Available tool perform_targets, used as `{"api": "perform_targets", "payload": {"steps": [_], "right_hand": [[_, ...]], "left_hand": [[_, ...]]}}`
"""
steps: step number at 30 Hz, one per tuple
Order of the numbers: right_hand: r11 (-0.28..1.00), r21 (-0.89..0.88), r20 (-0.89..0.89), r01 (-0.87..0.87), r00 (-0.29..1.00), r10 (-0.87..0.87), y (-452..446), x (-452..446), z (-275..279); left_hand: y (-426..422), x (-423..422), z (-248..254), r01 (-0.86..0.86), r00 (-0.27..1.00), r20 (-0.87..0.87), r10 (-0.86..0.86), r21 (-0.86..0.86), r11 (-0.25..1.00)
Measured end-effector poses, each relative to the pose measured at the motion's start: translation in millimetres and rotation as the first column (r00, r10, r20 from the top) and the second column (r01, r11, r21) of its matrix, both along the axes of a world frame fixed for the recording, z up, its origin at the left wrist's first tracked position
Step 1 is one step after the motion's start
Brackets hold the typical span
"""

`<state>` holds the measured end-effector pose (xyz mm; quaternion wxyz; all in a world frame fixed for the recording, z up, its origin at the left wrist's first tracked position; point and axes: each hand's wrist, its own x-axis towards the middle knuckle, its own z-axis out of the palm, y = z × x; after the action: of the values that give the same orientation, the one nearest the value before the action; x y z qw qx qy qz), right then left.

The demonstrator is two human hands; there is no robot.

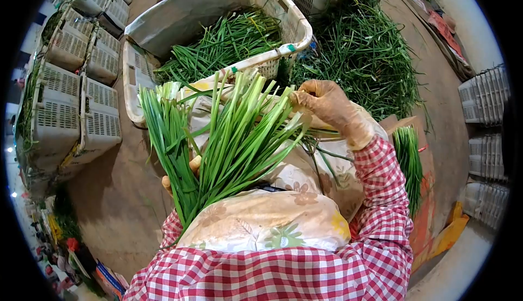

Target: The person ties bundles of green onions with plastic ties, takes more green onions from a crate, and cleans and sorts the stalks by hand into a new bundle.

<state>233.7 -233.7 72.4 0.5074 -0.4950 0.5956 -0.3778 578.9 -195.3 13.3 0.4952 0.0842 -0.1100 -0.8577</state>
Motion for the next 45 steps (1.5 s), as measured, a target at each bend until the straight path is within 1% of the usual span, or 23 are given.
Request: {"api": "perform_targets", "payload": {"steps": [2,6,10,12,15,17,19,20,21,22,25,26,32,33,34,35,36,37,38,39,42,44,45], "right_hand": [[0.986,0.105,-0.238,-0.130,0.959,0.152,-1,-10,22],[0.985,0.173,-0.175,-0.011,0.984,0.042,10,-11,28],[0.854,-0.271,0.171,0.444,0.895,-0.411,24,-23,34],[0.695,-0.245,0.497,0.676,0.703,-0.509,21,-70,40],[0.481,-0.508,0.289,0.715,0.667,-0.686,28,-118,54],[0.464,-0.641,-0.378,0.612,0.275,-0.884,28,-130,55],[0.655,-0.739,-0.541,0.155,0.443,-0.715,24,-108,29],[0.756,-0.615,-0.371,0.225,0.763,-0.529,27,-68,23],[0.805,-0.592,-0.439,-0.024,0.848,-0.297,26,-37,20],[0.813,-0.514,-0.610,-0.274,0.783,-0.122,26,-16,20],[0.833,-0.316,-0.835,-0.454,0.550,-0.017,29,33,11],[0.838,-0.217,-0.874,-0.501,0.481,0.061,26,37,3],[0.655,-0.425,-0.883,-0.625,0.445,-0.147,18,-10,1],[0.718,-0.334,-0.921,-0.611,0.373,-0.111,17,-26,1],[0.608,-0.586,-0.805,-0.536,0.475,-0.356,17,-46,-13],[0.556,-0.636,-0.761,-0.535,0.319,-0.564,11,-71,-16],[0.779,-0.494,-0.816,-0.387,-0.105,-0.569,16,-84,-5],[0.873,-0.488,-0.871,0.019,0.055,-0.488,15,-110,-7],[0.898,-0.399,-0.917,0.187,-0.087,-0.390,20,-107,15],[0.867,-0.459,-0.880,0.194,0.037,-0.474,20,-103,12],[0.929,-0.272,-0.479,0.250,0.803,-0.356,22,-59,-5],[0.992,0.072,0.055,0.104,0.993,-0.108,25,-12,6],[0.987,0.151,-0.072,0.049,0.997,-0.038,18,7,14]], "left_hand": [[-1,2,-12,0.012,1.000,-0.013,-0.013,-0.072,0.997],[-2,6,-20,0.004,0.997,-0.079,-0.013,-0.113,0.994],[-1,27,-35,0.079,0.987,0.154,-0.051,-0.186,0.979],[-3,28,-37,0.113,0.980,0.185,-0.078,-0.187,0.976],[-8,28,-49,0.138,0.990,0.015,-0.139,-0.293,0.946],[-9,22,-38,0.163,0.984,-0.032,-0.177,-0.261,0.951],[-7,18,-27,0.175,0.982,-0.037,-0.185,-0.196,0.965],[-7,19,-26,0.180,0.984,0.020,-0.180,-0.192,0.965],[-7,17,-22,0.187,0.982,0.053,-0.180,-0.185,0.965],[-6,15,-18,0.194,0.980,0.086,-0.181,-0.179,0.965],[-7,-1,-10,0.092,0.972,-0.198,-0.122,-0.156,0.983],[-5,3,-17,0.060,0.985,-0.148,-0.084,-0.157,0.986],[-6,2,-31,-0.004,0.984,-0.171,-0.037,-0.232,0.973],[-7,1,-31,-0.015,0.985,-0.173,-0.023,-0.216,0.976],[-8,0,-30,-0.027,0.985,-0.175,-0.009,-0.200,0.979],[-14,3,-33,0.021,0.985,-0.159,-0.066,-0.268,0.963],[-15,5,-30,0.045,0.984,-0.149,-0.093,-0.300,0.953],[-16,7,-28,0.068,0.983,-0.138,-0.120,-0.332,0.941],[-14,8,-17,0.123,0.988,-0.055,-0.147,-0.308,0.943],[-12,9,-16,0.148,0.987,-0.013,-0.159,-0.297,0.943],[-6,11,-22,0.077,0.997,0.043,-0.068,-0.248,0.966],[-6,1,-16,0.044,0.997,-0.048,-0.056,-0.218,0.975],[-6,0,-16,0.043,0.993,-0.095,-0.064,-0.209,0.977]]}}
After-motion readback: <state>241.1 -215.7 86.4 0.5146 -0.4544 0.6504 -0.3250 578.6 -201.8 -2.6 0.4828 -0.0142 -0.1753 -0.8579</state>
